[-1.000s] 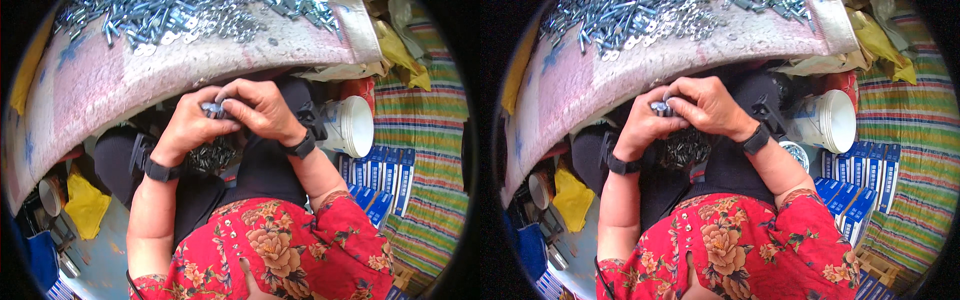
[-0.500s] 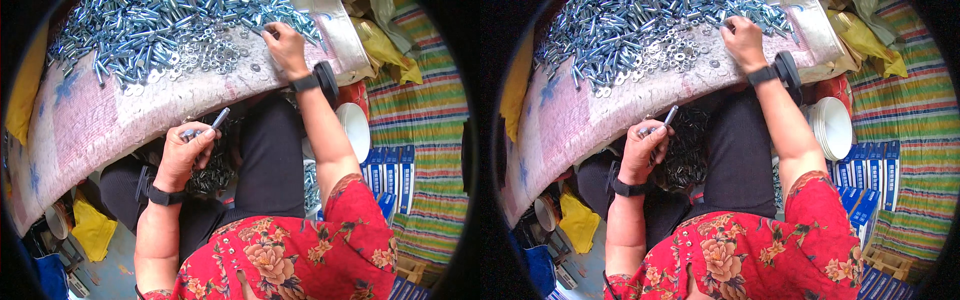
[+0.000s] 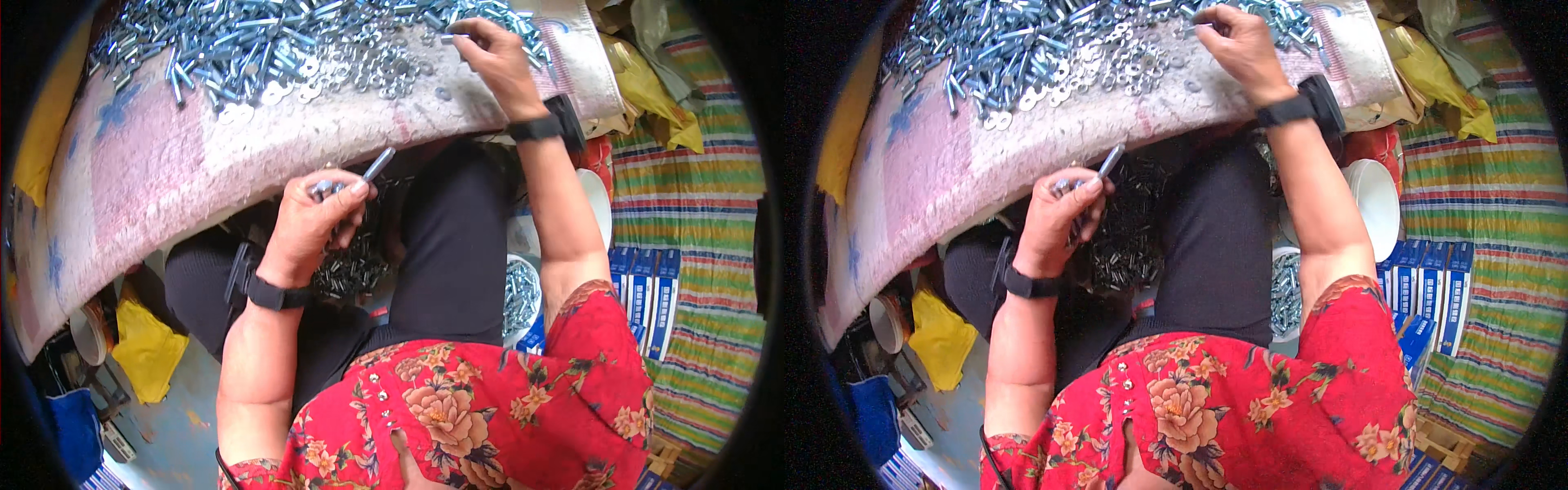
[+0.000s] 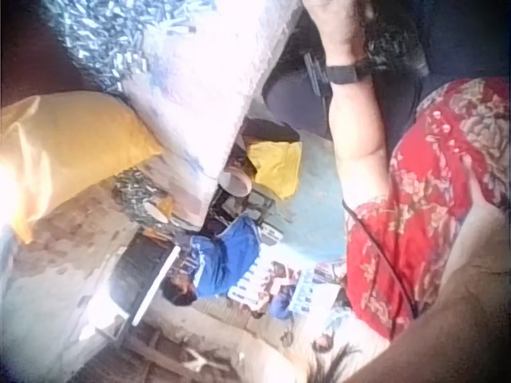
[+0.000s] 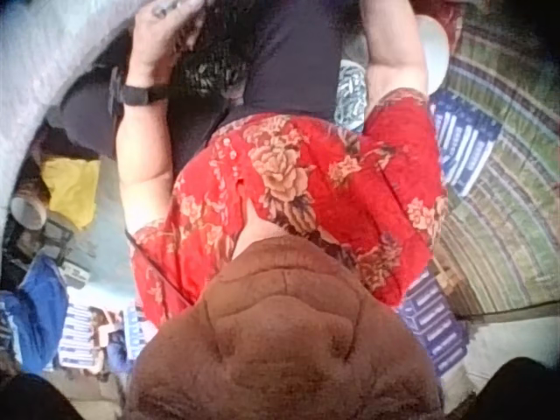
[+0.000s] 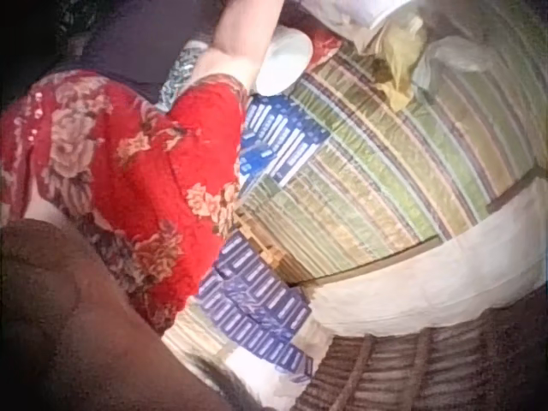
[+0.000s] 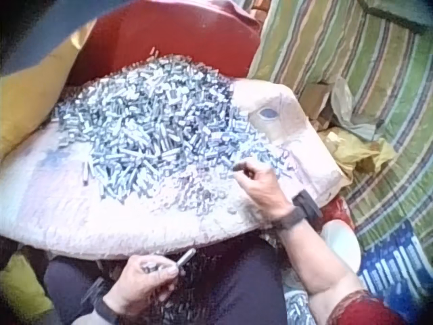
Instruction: Assembling washers and nuts onto metal bolts.
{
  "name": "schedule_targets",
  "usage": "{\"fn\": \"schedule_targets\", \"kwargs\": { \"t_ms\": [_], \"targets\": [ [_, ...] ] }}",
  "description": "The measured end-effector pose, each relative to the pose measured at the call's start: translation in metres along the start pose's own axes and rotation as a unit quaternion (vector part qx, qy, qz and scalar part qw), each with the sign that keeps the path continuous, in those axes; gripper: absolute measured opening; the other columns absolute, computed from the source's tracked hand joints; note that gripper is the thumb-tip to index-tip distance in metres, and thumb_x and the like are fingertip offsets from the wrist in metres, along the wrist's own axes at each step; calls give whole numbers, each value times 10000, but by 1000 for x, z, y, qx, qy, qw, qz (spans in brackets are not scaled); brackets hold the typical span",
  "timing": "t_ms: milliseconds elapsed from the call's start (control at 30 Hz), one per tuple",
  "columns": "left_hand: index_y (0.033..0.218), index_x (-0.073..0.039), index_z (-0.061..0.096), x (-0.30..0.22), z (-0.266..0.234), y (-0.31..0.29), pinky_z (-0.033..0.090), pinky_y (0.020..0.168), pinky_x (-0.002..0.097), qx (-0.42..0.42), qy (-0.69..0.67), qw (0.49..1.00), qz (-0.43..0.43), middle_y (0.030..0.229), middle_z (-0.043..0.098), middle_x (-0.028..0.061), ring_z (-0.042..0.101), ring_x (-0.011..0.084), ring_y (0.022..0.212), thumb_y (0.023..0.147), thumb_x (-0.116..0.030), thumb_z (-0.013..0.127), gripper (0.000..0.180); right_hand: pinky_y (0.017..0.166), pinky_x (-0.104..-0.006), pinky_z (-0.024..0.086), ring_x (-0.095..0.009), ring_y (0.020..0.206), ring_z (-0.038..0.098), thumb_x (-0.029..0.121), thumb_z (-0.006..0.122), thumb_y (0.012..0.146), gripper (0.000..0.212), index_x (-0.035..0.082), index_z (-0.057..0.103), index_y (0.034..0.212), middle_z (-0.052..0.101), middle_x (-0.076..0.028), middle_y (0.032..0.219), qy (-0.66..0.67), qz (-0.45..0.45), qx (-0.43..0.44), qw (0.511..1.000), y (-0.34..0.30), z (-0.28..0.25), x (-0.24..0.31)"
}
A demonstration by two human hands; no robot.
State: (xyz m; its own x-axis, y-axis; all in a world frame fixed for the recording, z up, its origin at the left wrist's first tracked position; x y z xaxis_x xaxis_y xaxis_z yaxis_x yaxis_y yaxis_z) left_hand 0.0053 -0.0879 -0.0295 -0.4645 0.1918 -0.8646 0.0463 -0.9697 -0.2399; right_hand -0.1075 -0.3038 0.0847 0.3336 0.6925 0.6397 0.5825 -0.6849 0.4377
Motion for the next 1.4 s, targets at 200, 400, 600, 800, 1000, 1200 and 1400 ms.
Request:
{"fn": "schedule_targets", "kwargs": {
  "t_ms": [200,400,600,800,1000,1200,1400],
  "targets": [
    [827,-31,629,-1,6,0,312,369,179,32,-9,999,3,568,538,1,443,43,421,806,-185,627,156,640,-201,444,-75,714,560,26,630,757,132,27,624,889,608,-9,800,208,-52,197,957,-83,51,93],
    [925,-29,621,1,10,-8,326,393,173,55,37,998,-11,592,550,3,447,35,453,779,-147,658,192,485,-179,419,-23,592,519,85,660,769,118,43,562,820,558,24,695,307,154,245,907,-113,76,78],
    [1059,-30,581,-8,17,-15,344,415,166,68,46,997,-8,624,555,7,453,27,486,779,-155,662,317,425,-163,379,-16,506,483,146,659,784,147,37,561,790,522,38,584,332,193,257,887,-127,96,80],
    [945,-26,615,-11,12,-13,317,389,167,49,26,998,11,593,560,22,435,32,440,804,-149,632,188,529,-209,423,-64,593,527,144,609,805,185,-7,640,906,599,-20,674,30,3,24,999,-24,28,39],
    [935,-28,613,-11,8,-5,316,372,175,38,-14,999,9,599,568,31,440,42,427,801,-166,629,193,660,-277,476,-211,722,625,265,676,708,278,50,667,885,643,-124,833,-260,-12,9,965,20,29,-41],
    [935,-25,614,-9,6,-7,320,371,176,32,-14,999,-3,590,563,27,438,44,420,811,-139,620,169,609,-347,480,-289,710,600,210,605,753,165,51,648,752,626,-100,770,-331,-74,-3,941,15,45,-22],
    [919,-17,607,-5,2,-3,315,364,176,13,-57,998,13,586,563,31,444,54,412,814,-174,604,189,586,-374,470,-293,668,587,215,536,799,172,67,607,747,603,-109,733,-409,-94,-24,907,20,47,-28]
  ]
}}
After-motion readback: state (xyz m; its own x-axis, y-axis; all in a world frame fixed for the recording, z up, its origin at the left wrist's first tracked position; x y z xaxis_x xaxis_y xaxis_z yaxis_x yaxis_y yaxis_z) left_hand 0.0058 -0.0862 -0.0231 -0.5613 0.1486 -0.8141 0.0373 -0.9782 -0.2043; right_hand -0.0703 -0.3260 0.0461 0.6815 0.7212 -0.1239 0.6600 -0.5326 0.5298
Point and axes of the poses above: each hand's wrist, its own y-axis towards the middle knuckle, its own z-axis out of the palm, x = y × z, the point moved 9 cm from there along y, towards the middle knuckle
